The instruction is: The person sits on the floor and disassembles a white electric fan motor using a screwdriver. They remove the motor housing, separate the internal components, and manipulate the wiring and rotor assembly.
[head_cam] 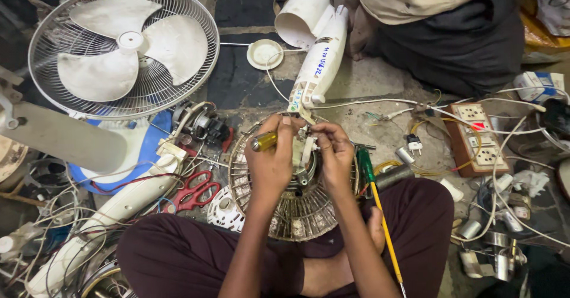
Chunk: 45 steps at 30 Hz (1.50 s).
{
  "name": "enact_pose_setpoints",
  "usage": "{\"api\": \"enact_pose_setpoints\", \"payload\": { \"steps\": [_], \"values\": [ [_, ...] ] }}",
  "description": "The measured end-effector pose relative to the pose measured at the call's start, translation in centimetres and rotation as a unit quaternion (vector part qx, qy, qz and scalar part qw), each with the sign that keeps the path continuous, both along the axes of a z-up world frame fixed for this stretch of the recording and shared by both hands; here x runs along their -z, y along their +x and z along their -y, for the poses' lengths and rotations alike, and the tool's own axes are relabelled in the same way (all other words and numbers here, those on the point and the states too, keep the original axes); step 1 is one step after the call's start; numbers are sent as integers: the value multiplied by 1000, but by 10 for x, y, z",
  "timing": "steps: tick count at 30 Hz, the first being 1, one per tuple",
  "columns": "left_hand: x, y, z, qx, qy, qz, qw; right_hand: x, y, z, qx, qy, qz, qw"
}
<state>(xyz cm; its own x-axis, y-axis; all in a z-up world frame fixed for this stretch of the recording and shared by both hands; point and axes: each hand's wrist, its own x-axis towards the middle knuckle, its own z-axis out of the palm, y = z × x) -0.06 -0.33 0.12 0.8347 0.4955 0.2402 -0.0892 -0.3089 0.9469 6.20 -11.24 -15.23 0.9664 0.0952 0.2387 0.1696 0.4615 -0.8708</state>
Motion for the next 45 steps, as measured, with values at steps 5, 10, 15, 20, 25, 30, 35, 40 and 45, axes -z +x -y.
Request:
{"api": "enact_pose_setpoints", "payload": {
  "steps": [5, 10, 15, 20, 25, 30, 35, 40, 45],
  "values": [
    [-1, -1, -3, -5, 2, -23, 1000, -1, 6, 3, -135, 132, -1, 982],
    [-2, 1, -1, 3, -7, 10, 1000, -2, 11, 9, -149, 101, -53, 982],
    [-2, 0, -1, -7, -4, -7, 1000, -4, 1, -5, 7, -95, 65, 993],
    [-2, 1, -2, -14, -1, -44, 999, -11, -8, -11, 19, -34, 36, 999],
    [2, 1, -1, -1, -6, 7, 1000, -13, -7, 2, -34, 25, -17, 999],
    [4, 1, -3, -4, 3, 0, 1000, -10, -10, -11, 107, -139, 116, 978],
    [4, -2, -3, -6, -5, -33, 999, -7, -15, -20, 109, -76, 34, 991],
    [-4, 2, -1, -16, 28, -65, 997, -13, -11, -13, 126, -121, 69, 982],
    [3, -4, 0, -17, 104, -7, 994, -12, -19, -20, 114, -46, -34, 992]
  ]
}}
